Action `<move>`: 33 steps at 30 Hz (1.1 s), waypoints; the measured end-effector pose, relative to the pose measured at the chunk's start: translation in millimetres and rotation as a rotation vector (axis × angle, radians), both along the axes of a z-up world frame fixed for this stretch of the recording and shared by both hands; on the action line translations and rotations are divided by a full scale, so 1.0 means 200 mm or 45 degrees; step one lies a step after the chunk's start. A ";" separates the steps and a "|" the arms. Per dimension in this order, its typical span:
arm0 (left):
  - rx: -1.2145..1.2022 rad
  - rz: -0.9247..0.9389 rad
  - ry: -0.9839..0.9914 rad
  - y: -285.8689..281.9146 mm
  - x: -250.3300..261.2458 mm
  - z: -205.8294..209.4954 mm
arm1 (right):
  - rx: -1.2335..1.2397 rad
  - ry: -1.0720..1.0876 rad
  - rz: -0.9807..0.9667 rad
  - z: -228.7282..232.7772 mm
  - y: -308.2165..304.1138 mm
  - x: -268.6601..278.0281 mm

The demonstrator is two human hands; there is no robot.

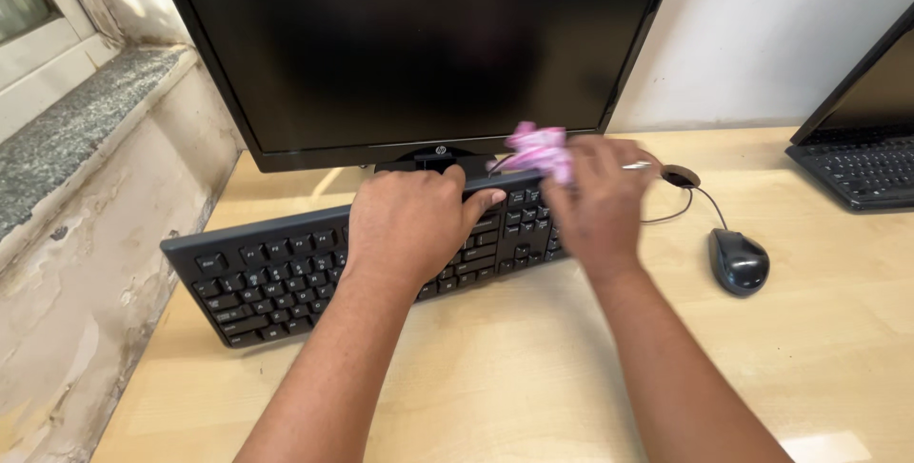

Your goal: The person wipes a computer monitor, its stand, and a keyboard with a pink cloth, turning the keyboard over to clean the back.

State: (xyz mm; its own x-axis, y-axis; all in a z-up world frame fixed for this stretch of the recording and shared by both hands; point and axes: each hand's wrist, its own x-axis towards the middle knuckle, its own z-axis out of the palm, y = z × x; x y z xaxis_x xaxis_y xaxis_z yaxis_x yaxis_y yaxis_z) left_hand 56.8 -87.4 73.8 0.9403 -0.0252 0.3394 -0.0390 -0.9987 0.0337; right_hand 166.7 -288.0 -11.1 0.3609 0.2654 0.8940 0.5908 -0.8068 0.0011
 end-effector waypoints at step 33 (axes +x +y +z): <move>-0.010 0.156 0.179 -0.05 -0.01 0.02 | 0.603 1.749 0.166 -0.13 -0.34 0.25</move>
